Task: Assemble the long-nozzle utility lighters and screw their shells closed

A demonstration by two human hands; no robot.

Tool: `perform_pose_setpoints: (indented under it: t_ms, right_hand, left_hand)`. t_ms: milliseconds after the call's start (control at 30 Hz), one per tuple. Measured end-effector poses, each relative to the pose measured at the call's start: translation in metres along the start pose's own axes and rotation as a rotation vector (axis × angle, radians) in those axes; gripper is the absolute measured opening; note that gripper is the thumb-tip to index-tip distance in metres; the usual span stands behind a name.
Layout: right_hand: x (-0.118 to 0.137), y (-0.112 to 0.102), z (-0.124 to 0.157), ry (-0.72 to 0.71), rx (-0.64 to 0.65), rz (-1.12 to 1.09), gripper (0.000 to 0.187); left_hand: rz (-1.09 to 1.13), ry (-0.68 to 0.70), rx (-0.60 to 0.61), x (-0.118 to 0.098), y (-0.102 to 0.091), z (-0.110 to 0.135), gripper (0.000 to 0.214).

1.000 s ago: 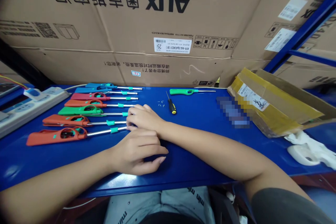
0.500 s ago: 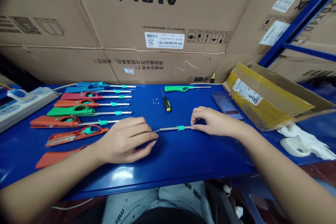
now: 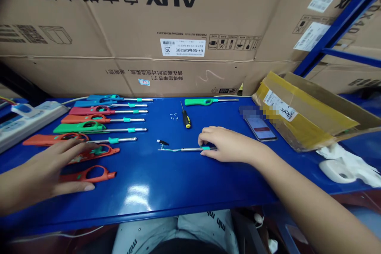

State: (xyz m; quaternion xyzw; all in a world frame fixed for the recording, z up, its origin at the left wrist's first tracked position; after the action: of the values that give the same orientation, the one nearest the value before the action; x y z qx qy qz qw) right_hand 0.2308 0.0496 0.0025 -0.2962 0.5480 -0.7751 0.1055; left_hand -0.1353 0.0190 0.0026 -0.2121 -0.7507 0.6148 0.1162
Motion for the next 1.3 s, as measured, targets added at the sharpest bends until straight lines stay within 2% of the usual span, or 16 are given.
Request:
perform_pose_setpoints:
  t_ms: [100,200,267,367,467,567,633,700,800,867,933,1067,1300]
  right_hand:
    - [0.007,0.001,-0.01,-0.022,0.055,0.003,0.011]
    - [0.006,0.001,-0.016,0.003,0.112,0.039,0.008]
    - [0.002,0.0,-0.018,0.031,0.145,0.073,0.008]
    - [-0.011,-0.004,-0.018,0.122,0.192,0.131,0.009]
    - [-0.035,-0.009,-0.015,0.295,0.247,0.218,0.007]
    - [-0.055,-0.018,-0.01,0.417,0.256,0.259,0.018]
    - [-0.059,-0.022,-0.009,0.408,0.236,0.228,0.026]
    - [-0.053,-0.022,-0.01,0.338,0.197,0.169,0.03]
    - [-0.032,-0.019,-0.016,0.142,0.113,0.069,0.025]
    - [-0.02,-0.015,-0.02,0.033,0.084,0.022,0.016]
    - [-0.015,-0.011,-0.024,-0.017,0.07,-0.015,0.009]
    - [-0.019,-0.011,-0.03,-0.025,0.012,-0.082,0.009]
    - [-0.032,-0.016,-0.03,0.076,-0.089,0.018,0.007]
  left_hand:
    - [0.089,0.151,0.063,-0.03,0.011,0.004,0.048]
    - [0.166,0.158,-0.01,-0.053,0.01,0.001,0.041]
    - [0.2,0.204,0.01,-0.075,0.018,-0.006,0.045]
    - [0.246,0.284,0.039,-0.111,0.029,-0.025,0.047]
    - [0.295,0.365,0.055,-0.148,0.037,-0.05,0.046]
    - [0.355,0.423,0.096,-0.181,0.047,-0.075,0.049]
    - [0.391,0.439,0.094,-0.197,0.05,-0.089,0.047]
    - [0.436,0.439,0.098,-0.208,0.053,-0.1,0.048]
    - [0.5,0.428,0.103,-0.211,0.053,-0.109,0.049]
    - [0.517,0.407,0.097,-0.205,0.05,-0.111,0.049]
    - [0.518,0.385,0.088,-0.193,0.046,-0.111,0.044]
    - [0.515,0.36,0.083,-0.17,0.046,-0.113,0.03]
    - [0.553,0.367,0.082,-0.164,0.049,-0.117,0.022]
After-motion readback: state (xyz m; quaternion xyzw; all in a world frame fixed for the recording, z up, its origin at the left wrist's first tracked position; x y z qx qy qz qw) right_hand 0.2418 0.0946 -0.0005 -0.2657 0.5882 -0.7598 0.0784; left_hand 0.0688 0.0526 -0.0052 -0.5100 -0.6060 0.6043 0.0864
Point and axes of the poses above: each hand's wrist, its own z-axis away from the middle knuckle, its own y-axis out of the palm, x = y × z, the point moved 10 cm from there along -z, towards the middle knuckle, and after that the axes turned 11 degrees about y, right-handed, at the moved point
